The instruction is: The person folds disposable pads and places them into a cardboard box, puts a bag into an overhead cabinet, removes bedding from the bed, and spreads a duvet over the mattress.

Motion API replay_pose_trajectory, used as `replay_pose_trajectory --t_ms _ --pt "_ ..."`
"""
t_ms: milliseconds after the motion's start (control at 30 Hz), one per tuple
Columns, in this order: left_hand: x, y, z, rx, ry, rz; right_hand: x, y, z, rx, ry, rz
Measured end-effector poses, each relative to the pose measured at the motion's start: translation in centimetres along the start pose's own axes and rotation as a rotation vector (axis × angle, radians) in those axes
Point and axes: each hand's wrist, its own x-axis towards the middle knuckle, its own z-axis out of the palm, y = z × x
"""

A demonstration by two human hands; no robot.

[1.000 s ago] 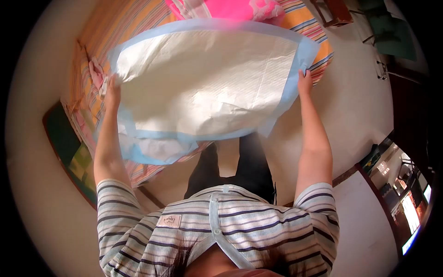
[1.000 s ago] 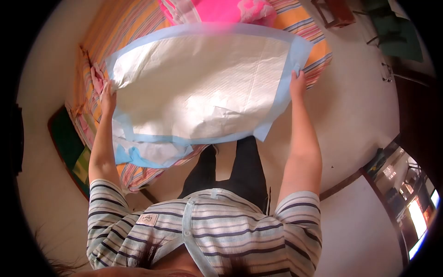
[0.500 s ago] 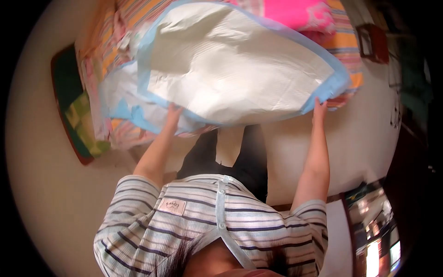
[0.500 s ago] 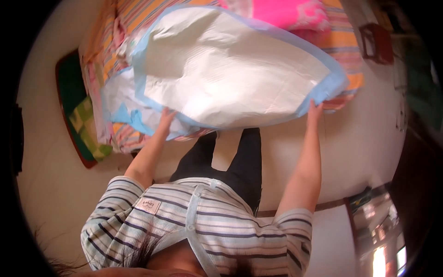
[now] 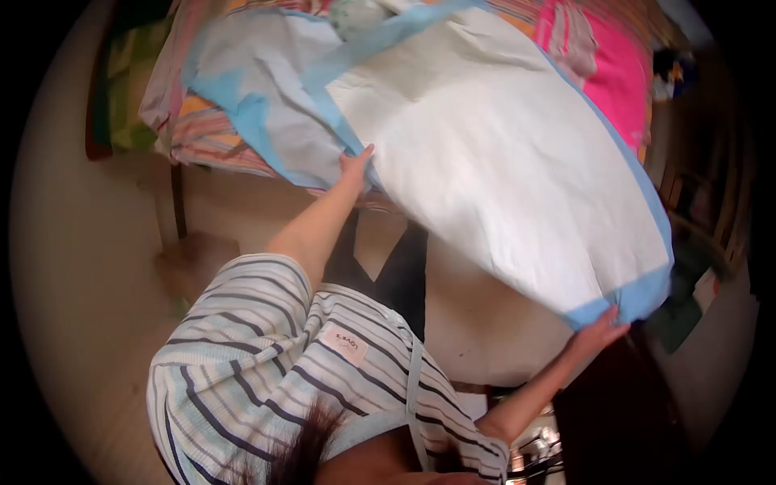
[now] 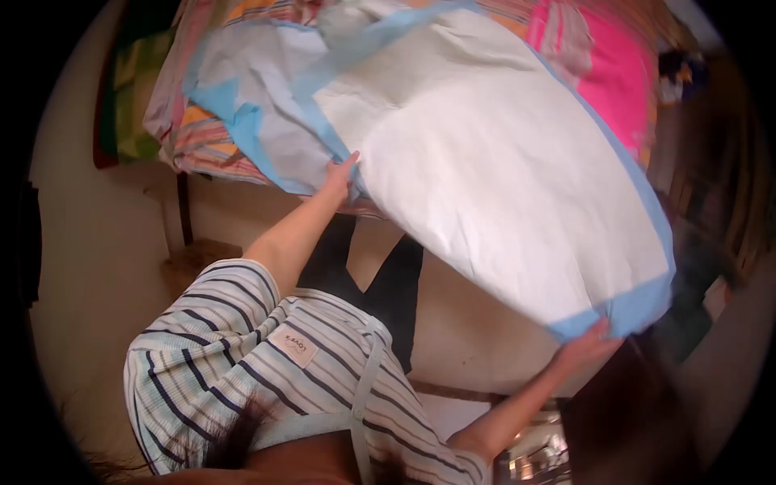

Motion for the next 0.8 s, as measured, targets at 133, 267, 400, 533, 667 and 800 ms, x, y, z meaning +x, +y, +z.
replay_pose_trajectory --t_ms 133,267,400,533,667,800 --pt "-0.1 -1.8 -0.1 -0.191 -0.025 -0.093 2.9 -6.0 -0.9 -0.109 -0.070 -0.003" --pt "-0.2 -3.7 0.5 -0.191 -0.291 -0.118 8.1 -10.6 -1.1 -0.161 -0.066 -0.331" --pt "-1.5 -1.8 -1.3 0.196 -0.173 0.165 17.3 -4.9 -3.2 -0.502 0.020 -0.433" --pt "-2.4 0.9 -3.9 0.678 0.166 0.577 23.3 3.1 -2.1 -0.644 -0.106 -0.360" --pt "-1.0 3.6 -5.7 0.874 0.255 1.084 20.4 2.7 2.9 -0.567 -0.223 -0.119" --pt "1.6 4.8 -5.8 1.084 0.223 1.218 19.2 5.6 5.2 -0.533 -0.240 -0.252"
